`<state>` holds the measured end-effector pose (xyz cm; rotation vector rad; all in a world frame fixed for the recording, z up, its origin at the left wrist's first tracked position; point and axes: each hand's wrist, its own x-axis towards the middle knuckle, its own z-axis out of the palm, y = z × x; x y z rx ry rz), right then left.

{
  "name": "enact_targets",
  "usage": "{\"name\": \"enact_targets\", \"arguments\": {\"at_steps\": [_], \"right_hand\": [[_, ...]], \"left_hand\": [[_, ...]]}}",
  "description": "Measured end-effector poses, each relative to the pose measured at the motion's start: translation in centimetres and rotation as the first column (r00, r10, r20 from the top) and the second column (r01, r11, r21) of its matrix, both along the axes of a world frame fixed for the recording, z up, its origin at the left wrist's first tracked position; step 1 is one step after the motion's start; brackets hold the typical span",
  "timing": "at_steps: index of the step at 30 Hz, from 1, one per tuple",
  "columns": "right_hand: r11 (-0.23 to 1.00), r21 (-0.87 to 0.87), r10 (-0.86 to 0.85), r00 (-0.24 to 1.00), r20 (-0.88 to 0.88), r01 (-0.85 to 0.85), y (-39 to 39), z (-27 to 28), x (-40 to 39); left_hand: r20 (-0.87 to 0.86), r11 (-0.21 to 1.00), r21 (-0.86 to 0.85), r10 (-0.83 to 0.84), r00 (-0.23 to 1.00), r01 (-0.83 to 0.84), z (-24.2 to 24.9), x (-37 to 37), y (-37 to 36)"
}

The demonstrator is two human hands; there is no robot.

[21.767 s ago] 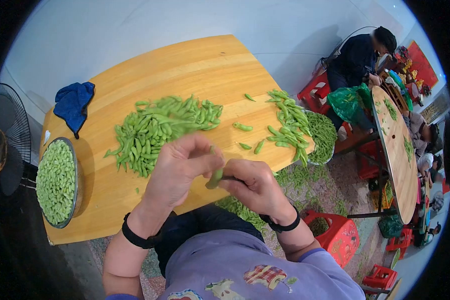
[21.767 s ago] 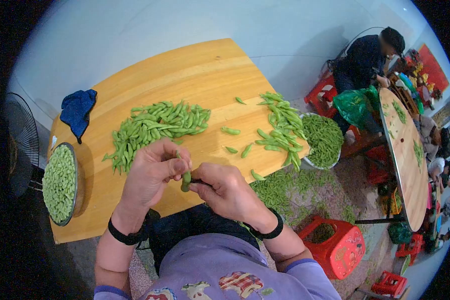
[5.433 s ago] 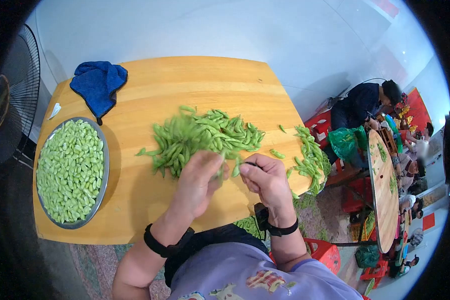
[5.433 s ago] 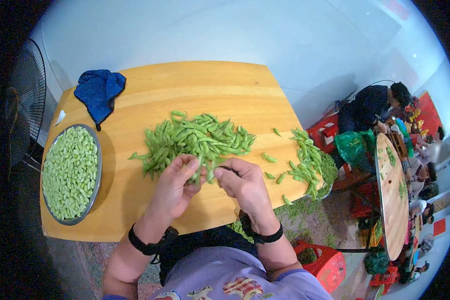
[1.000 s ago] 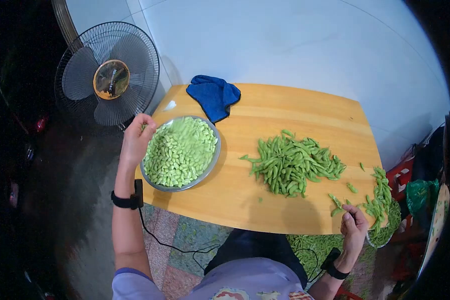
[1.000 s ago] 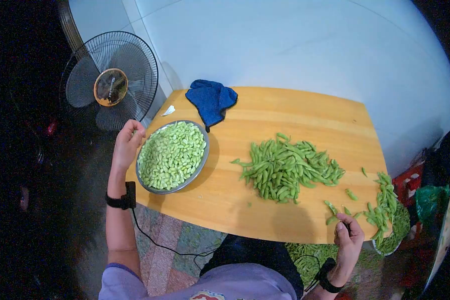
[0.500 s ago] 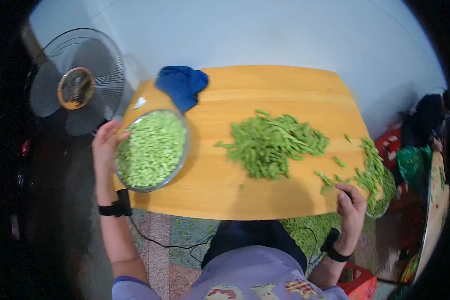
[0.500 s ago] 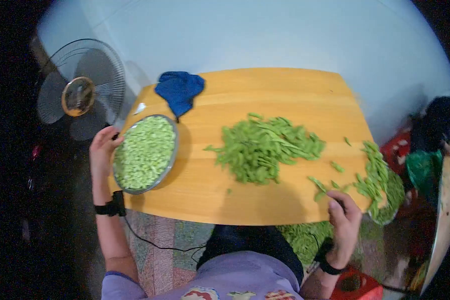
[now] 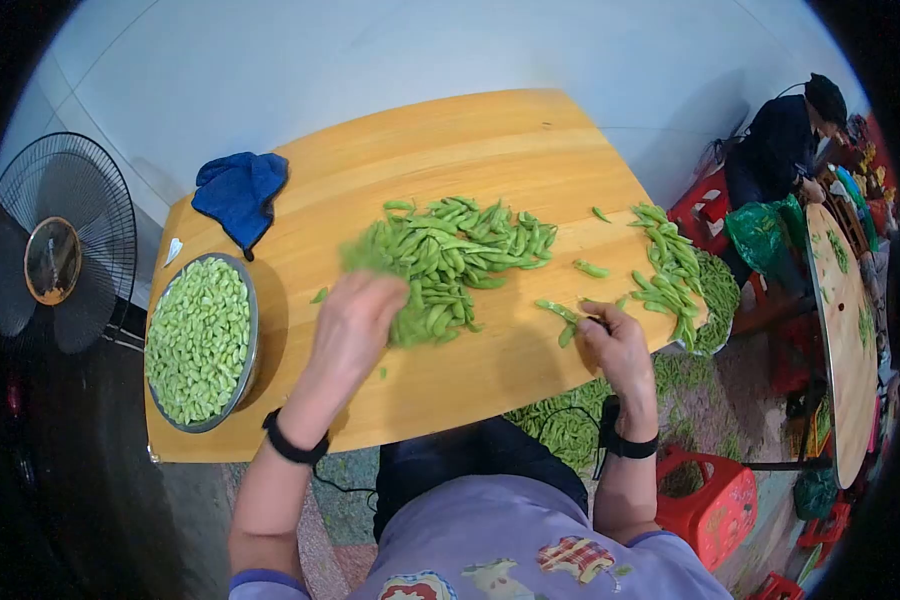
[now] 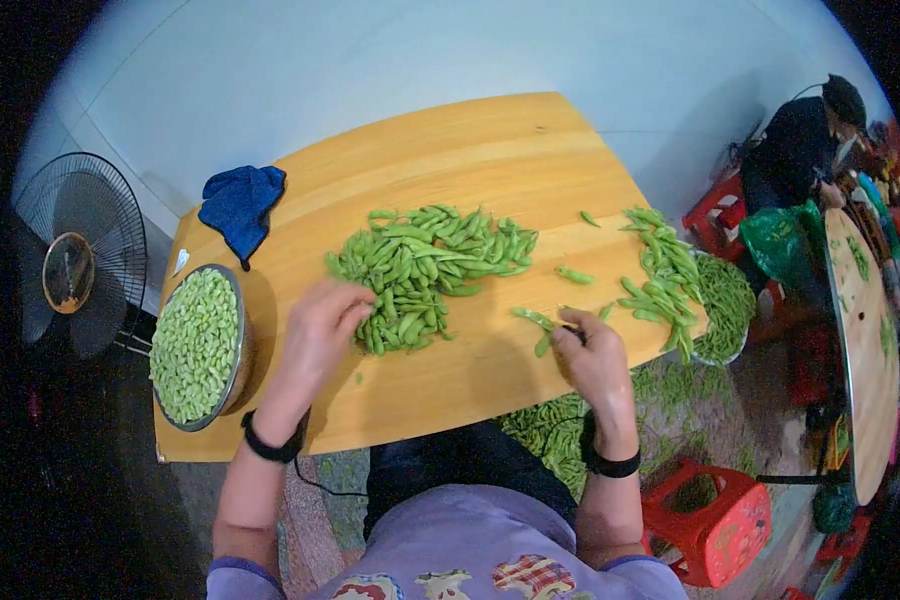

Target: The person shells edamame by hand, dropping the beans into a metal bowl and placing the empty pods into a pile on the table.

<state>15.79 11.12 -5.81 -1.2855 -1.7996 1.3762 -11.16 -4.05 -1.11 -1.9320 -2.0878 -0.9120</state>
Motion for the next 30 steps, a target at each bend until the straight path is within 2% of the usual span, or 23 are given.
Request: {"name": "enact_targets", "arguments": {"at_steps": [1, 3, 5, 6, 7, 8, 9, 11, 15, 17, 18, 19, 20, 21, 22, 23, 25, 27, 28, 30], "right_hand": [[1.000, -0.001, -0.005, 1.000, 0.001, 0.005, 0.0, 0.3, 0.4], [0.989, -0.135, -0.087, 0.980, -0.180, 0.063, -0.2, 1.5, 1.5], [0.992, -0.110, -0.073, 0.985, -0.155, 0.056, -0.8, 2.0, 1.9], [0.992, -0.123, -0.017, 0.985, -0.174, -0.005, -1.0, 2.0, 2.1], [0.988, -0.136, 0.041, 0.980, -0.195, -0.068, -1.3, 2.1, 2.1], [0.982, -0.172, 0.042, 0.981, -0.189, -0.075, -1.6, 2.4, 1.9], [0.982, -0.175, 0.039, 0.981, -0.189, -0.073, -1.8, 2.5, 1.6], [0.982, -0.097, 0.145, 0.976, -0.160, -0.161, -2.2, 2.5, 0.8], [0.960, 0.000, 0.277, 0.953, -0.125, -0.279, -3.0, 2.7, -0.4], [0.958, -0.009, 0.283, 0.950, -0.133, -0.287, -3.4, 3.1, -0.7], [0.950, -0.001, 0.308, 0.936, -0.172, -0.313, -3.6, 3.2, -0.9], [0.941, 0.008, 0.333, 0.919, -0.209, -0.339, -3.7, 3.3, -1.0], [0.934, 0.118, 0.357, 0.905, -0.231, -0.338, -3.8, 3.1, -1.4], [0.936, 0.119, 0.351, 0.909, -0.227, -0.332, -3.9, 3.2, -1.6], [0.918, 0.175, 0.391, 0.886, -0.248, -0.356, -4.0, 3.5, -1.9], [0.897, 0.230, 0.430, 0.863, -0.265, -0.377, -4.1, 3.8, -2.1], [0.894, 0.222, 0.437, 0.866, -0.242, -0.389, -4.3, 4.4, -2.4], [0.863, 0.265, 0.488, 0.846, -0.215, -0.431, -4.3, 4.7, -2.5], [0.875, 0.267, 0.471, 0.836, -0.281, -0.403, -4.3, 4.4, -2.6], [0.845, 0.299, 0.518, 0.819, -0.248, -0.444, -3.8, 4.5, -2.3]], "left_hand": [[-0.010, 0.999, -0.044, 0.025, 1.000, -0.025, -1.1, 0.0, 1.4], [-0.019, 0.995, -0.092, 0.043, 0.999, -0.045, -1.8, 0.0, 2.3], [-0.285, 0.976, -0.216, -0.092, 0.954, 0.030, -1.2, 0.0, 2.5], [-0.280, 0.975, -0.220, -0.103, 0.954, 0.041, -0.8, 0.2, 2.6], [-0.364, 0.974, -0.206, -0.163, 0.917, 0.091, -0.4, 0.3, 2.5], [-0.446, 0.971, -0.193, -0.214, 0.869, 0.140, -0.2, 0.3, 2.5], [-0.445, 0.970, -0.197, -0.218, 0.869, 0.142, 0.0, 0.3, 2.5], [-0.545, 0.928, -0.333, -0.335, 0.768, 0.169, 0.3, 0.0, 2.5], [-0.563, 0.914, -0.291, -0.402, 0.722, 0.283, -0.7, -1.1, 2.6], [-0.316, 0.953, -0.119, -0.303, 0.899, 0.280, -0.9, -1.7, 2.8], [-0.317, 0.951, -0.120, -0.309, 0.897, 0.285, -0.8, -1.1, 2.8], [0.328, 0.982, -0.080, -0.134, 0.935, 0.169, -0.6, 0.1, 2.6], [0.833, 0.991, -0.126, 0.077, 0.548, 0.052, -0.4, 1.3, 2.5], [0.835, 0.990, -0.124, 0.072, 0.545, 0.060, -0.3, 2.1, 2.5], [0.967, 0.994, -0.086, 0.066, 0.247, 0.074, -0.2, 3.0, 2.5], [0.995, 0.996, -0.050, 0.056, -0.079, 0.076, -0.2, 4.0, 2.5], [0.989, 0.992, -0.025, 0.043, -0.140, 0.125, -0.2, 5.4, 2.4], [0.970, 0.978, 0.080, -0.031, -0.243, 0.195, -0.4, 6.4, 2.3], [0.968, 0.976, 0.082, -0.030, -0.250, 0.200, -0.4, 6.8, 2.3], [0.989, 0.972, 0.014, 0.022, -0.149, 0.233, -0.3, 7.7, 2.5]]}}
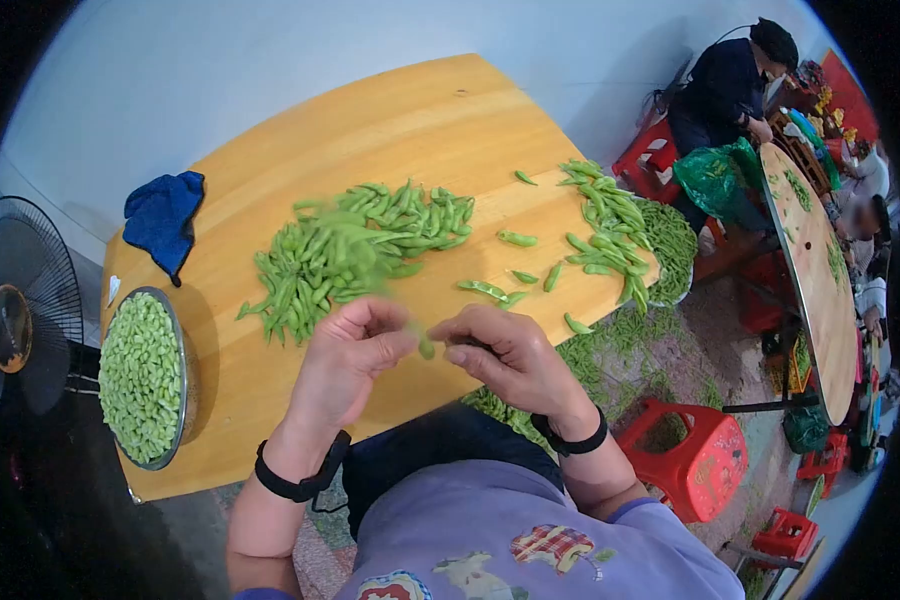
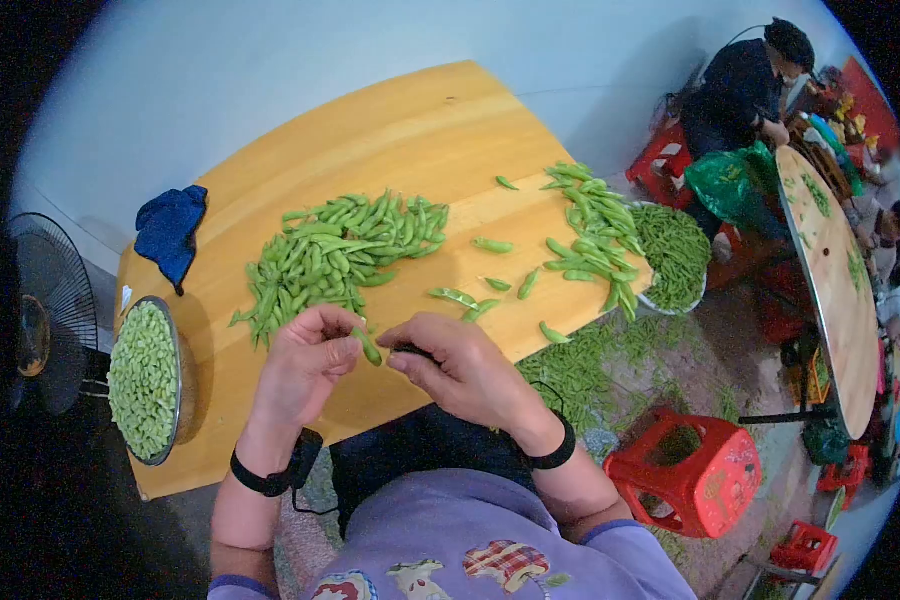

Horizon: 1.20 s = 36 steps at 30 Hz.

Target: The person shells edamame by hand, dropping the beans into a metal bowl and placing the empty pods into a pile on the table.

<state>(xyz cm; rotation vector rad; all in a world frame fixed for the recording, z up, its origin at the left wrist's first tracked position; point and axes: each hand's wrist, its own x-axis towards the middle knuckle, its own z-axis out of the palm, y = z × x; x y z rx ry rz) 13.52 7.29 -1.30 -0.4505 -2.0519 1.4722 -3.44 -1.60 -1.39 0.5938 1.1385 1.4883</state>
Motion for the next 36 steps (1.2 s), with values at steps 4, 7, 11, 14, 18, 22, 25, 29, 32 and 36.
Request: {"name": "enact_targets", "arguments": {"at_steps": [4, 7, 11, 14, 18, 22, 25, 29, 32, 36], "right_hand": [[0.991, 0.075, 0.110, 0.993, 0.042, -0.113, 0.7, 0.2, 0.8], [0.984, 0.062, 0.167, 0.985, 0.040, -0.170, 1.2, 0.2, 1.2], [0.988, 0.041, 0.145, 0.985, 0.093, -0.149, 0.8, 0.7, 1.6], [0.986, 0.114, 0.114, 0.991, 0.065, -0.121, 0.6, 0.8, 1.8], [0.993, 0.060, 0.097, 0.987, 0.131, -0.105, 0.4, 0.8, 2.0], [0.977, -0.196, 0.106, 0.989, 0.107, -0.084, -0.1, 0.1, 2.0], [0.847, -0.511, 0.161, 0.987, -0.009, -0.143, -0.3, 0.1, 2.0], [0.684, -0.702, 0.247, 0.968, -0.033, -0.199, 0.3, -0.4, 2.6], [0.534, -0.776, 0.335, 0.927, -0.169, -0.335, 0.4, -0.4, 2.8], [0.984, -0.177, 0.044, 0.990, 0.135, -0.019, -0.5, 0.4, 2.1]], "left_hand": [[0.000, 0.998, 0.019, -0.065, 0.998, 0.065, 0.6, 0.9, 0.5], [-0.109, 0.991, -0.021, -0.135, 0.985, 0.133, 1.2, 1.3, 0.6], [-0.136, 0.987, -0.005, -0.163, 0.977, 0.164, 1.2, 1.5, 1.0], [-0.245, 0.988, 0.012, -0.146, 0.959, 0.154, 1.3, 1.9, 1.0], [-0.225, 0.977, -0.033, -0.213, 0.951, 0.211, 1.2, 1.9, 0.9], [0.011, 0.974, 0.002, -0.225, 0.974, 0.225, 0.4, 1.9, 0.7], [0.178, 0.971, 0.031, -0.241, 0.954, 0.239, -0.7, 1.9, 0.6], [0.296, 0.946, 0.127, -0.323, 0.899, 0.298, -1.8, 2.2, 0.4], [0.370, 0.937, 0.160, -0.348, 0.862, 0.310, -2.1, 2.5, 0.2], [0.199, 0.982, -0.026, -0.179, 0.963, 0.188, -0.9, 3.3, 0.4]]}}
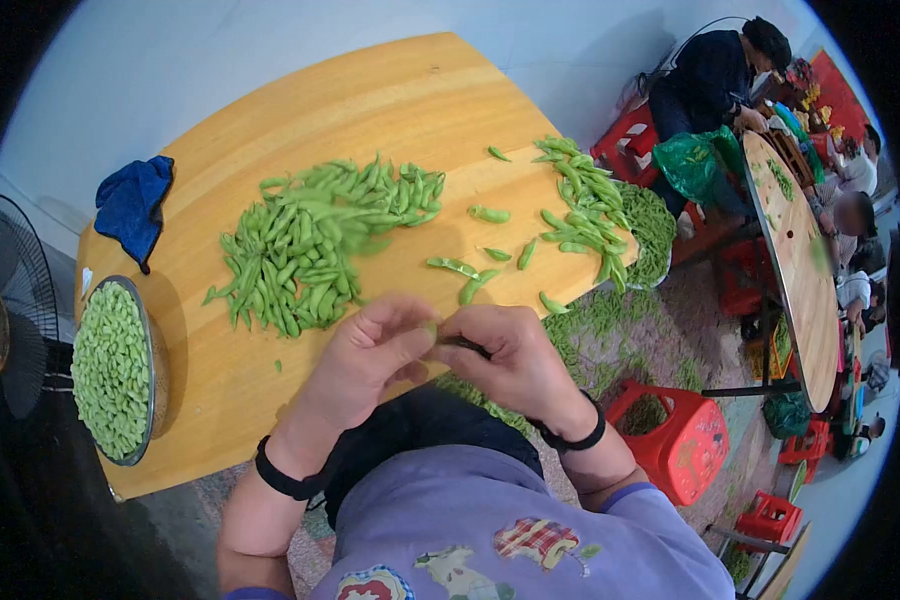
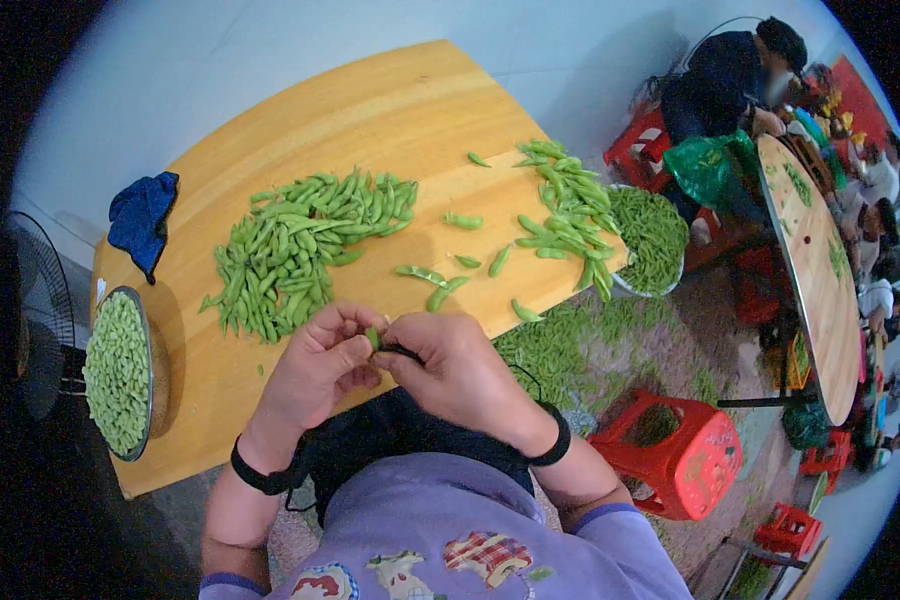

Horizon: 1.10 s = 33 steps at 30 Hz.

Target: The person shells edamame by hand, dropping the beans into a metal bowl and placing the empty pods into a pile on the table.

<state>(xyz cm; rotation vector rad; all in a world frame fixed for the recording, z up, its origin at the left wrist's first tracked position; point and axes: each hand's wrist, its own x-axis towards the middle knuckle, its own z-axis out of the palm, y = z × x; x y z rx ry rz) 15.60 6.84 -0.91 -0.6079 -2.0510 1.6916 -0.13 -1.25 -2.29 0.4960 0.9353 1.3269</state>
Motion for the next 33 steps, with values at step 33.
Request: {"name": "enact_targets", "arguments": {"at_steps": [33], "right_hand": [[0.667, -0.735, -0.083, 0.968, -0.237, -0.123, 0.8, -2.6, 1.2]], "left_hand": [[0.114, 0.987, 0.129, 0.083, 0.990, -0.098, -2.1, 1.8, 1.5]]}}
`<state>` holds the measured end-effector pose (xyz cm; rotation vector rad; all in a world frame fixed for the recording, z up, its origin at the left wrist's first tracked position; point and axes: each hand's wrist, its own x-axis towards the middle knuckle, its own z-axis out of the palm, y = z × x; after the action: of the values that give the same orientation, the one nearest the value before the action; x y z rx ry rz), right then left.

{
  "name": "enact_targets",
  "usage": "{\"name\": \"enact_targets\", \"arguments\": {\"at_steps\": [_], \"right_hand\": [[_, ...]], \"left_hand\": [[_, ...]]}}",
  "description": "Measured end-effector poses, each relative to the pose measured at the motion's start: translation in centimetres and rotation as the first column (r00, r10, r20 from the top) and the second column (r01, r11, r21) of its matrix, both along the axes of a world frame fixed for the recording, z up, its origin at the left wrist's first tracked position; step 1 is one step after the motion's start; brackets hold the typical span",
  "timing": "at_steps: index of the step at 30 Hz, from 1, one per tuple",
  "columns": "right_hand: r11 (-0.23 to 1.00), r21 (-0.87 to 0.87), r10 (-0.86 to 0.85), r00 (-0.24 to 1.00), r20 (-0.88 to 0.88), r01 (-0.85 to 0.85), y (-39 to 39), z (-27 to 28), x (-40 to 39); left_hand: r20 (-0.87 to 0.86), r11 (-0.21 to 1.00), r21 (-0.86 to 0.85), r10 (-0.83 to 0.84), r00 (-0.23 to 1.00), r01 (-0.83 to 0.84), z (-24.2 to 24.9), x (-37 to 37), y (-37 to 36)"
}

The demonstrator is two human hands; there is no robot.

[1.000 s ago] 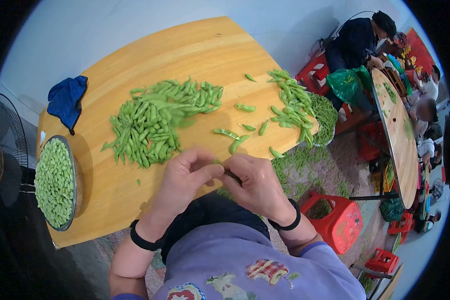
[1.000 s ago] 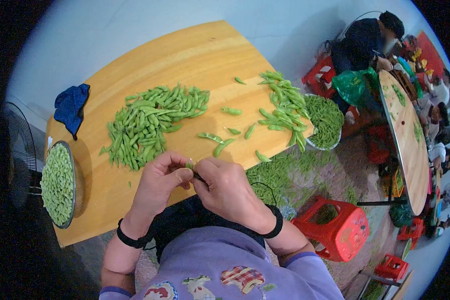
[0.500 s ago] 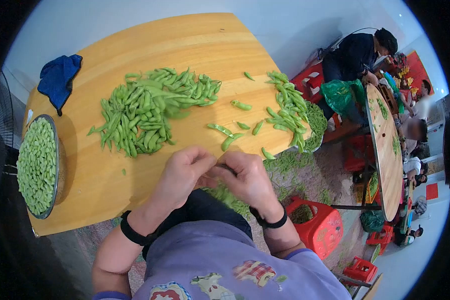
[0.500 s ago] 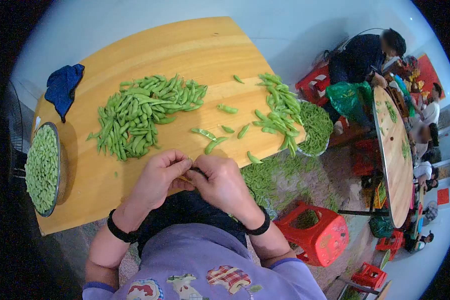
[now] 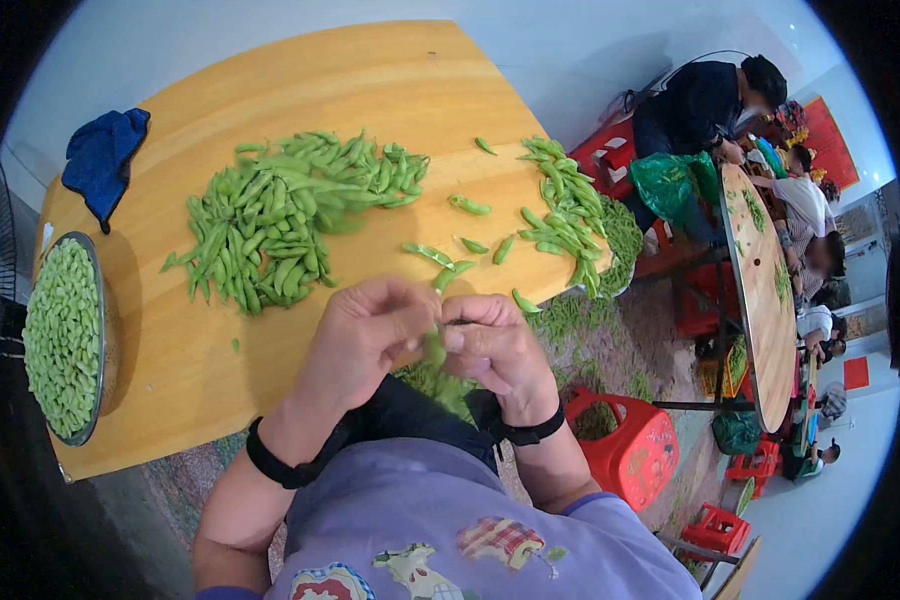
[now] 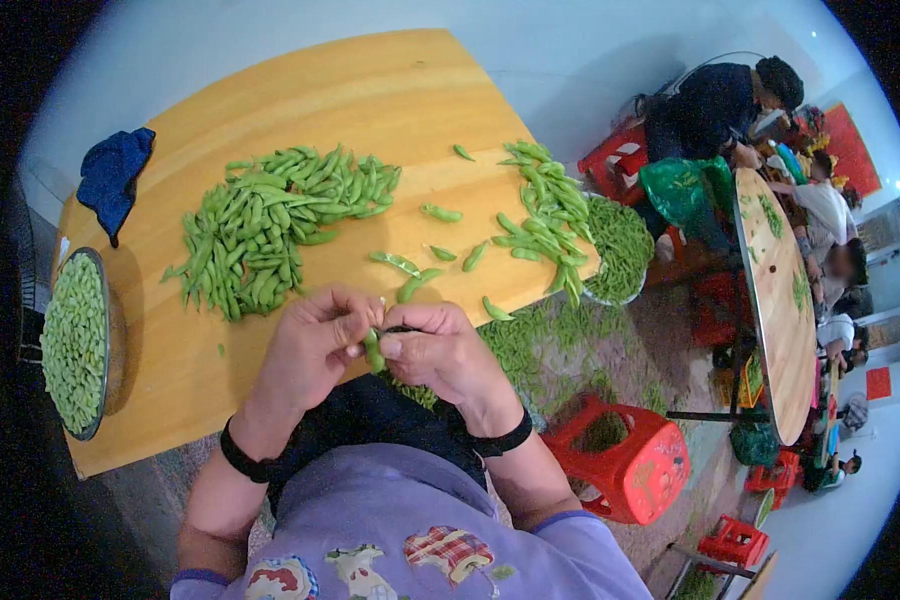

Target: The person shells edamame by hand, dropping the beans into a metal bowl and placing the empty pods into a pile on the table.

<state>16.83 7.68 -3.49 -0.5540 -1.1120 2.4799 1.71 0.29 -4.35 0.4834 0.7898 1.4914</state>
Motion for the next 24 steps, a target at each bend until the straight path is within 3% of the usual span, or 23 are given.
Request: {"name": "enact_targets", "arguments": {"at_steps": [4, 5, 6, 7, 8, 10, 14, 16, 18, 20, 21, 23, 24], "right_hand": [[0.997, -0.065, -0.051, 0.999, -0.015, 0.050, 0.7, -0.1, -0.4], [0.847, 0.524, -0.179, 0.975, 0.128, 0.087, 0.9, 0.4, -0.7], [0.394, 0.919, -0.362, 0.918, 0.165, -0.010, 1.0, 1.0, -1.1], [0.203, 0.977, -0.452, 0.880, 0.149, -0.061, 0.5, 2.7, -1.5], [0.211, 0.976, -0.455, 0.877, 0.154, -0.062, 0.4, 3.0, -1.6], [0.070, 0.989, -0.460, 0.876, 0.145, -0.127, 0.4, 3.4, -1.7], [0.075, 0.986, -0.421, 0.891, 0.169, -0.151, 0.5, 3.8, -1.6], [0.330, 0.920, -0.314, 0.894, 0.320, -0.213, 1.4, 3.6, -1.4], [0.390, 0.900, -0.264, 0.912, 0.314, -0.196, 1.9, 2.6, -1.2], [0.699, 0.701, -0.160, 0.923, 0.350, -0.145, 2.1, 1.9, -1.1], [0.693, 0.705, -0.154, 0.924, 0.349, -0.150, 2.2, 1.9, -1.0], [0.895, 0.444, -0.121, 0.939, 0.323, -0.037, 2.1, 2.1, -0.9], [0.890, 0.454, -0.113, 0.941, 0.319, -0.047, 2.0, 1.9, -1.0]], "left_hand": [[0.033, 1.000, -0.005, 0.002, 0.999, -0.002, 0.7, 0.0, 0.8], [-0.021, 0.997, -0.064, 0.032, 0.999, -0.033, 1.4, 0.0, 1.0], [-0.077, 0.991, -0.121, 0.055, 0.996, -0.064, 1.7, -0.1, 1.2], [-0.258, 0.995, -0.076, 0.050, 0.965, -0.072, 1.2, -0.3, 1.3], [-0.257, 0.994, -0.083, 0.043, 0.965, -0.066, 1.2, -0.5, 1.3], [-0.385, 0.996, -0.084, 0.004, 0.923, -0.040, 1.8, -0.8, 1.3], [-0.400, 0.991, -0.127, -0.012, 0.916, -0.042, 2.0, -0.7, 1.0], [-0.414, 0.993, -0.103, 0.004, 0.910, -0.051, 1.9, -0.5, 0.6], [-0.369, 0.994, -0.109, -0.010, 0.929, -0.033, 1.6, -0.4, 0.4], [-0.327, 0.994, -0.102, -0.007, 0.945, -0.028, 1.3, -0.6, 0.5], [-0.284, 0.991, -0.135, -0.022, 0.959, -0.017, 1.2, -0.8, 0.6], [-0.240, 0.988, -0.152, -0.014, 0.971, -0.023, 0.9, -1.1, 0.8], [-0.181, 0.987, -0.156, -0.049, 0.982, 0.021, 0.7, -1.3, 0.9]]}}
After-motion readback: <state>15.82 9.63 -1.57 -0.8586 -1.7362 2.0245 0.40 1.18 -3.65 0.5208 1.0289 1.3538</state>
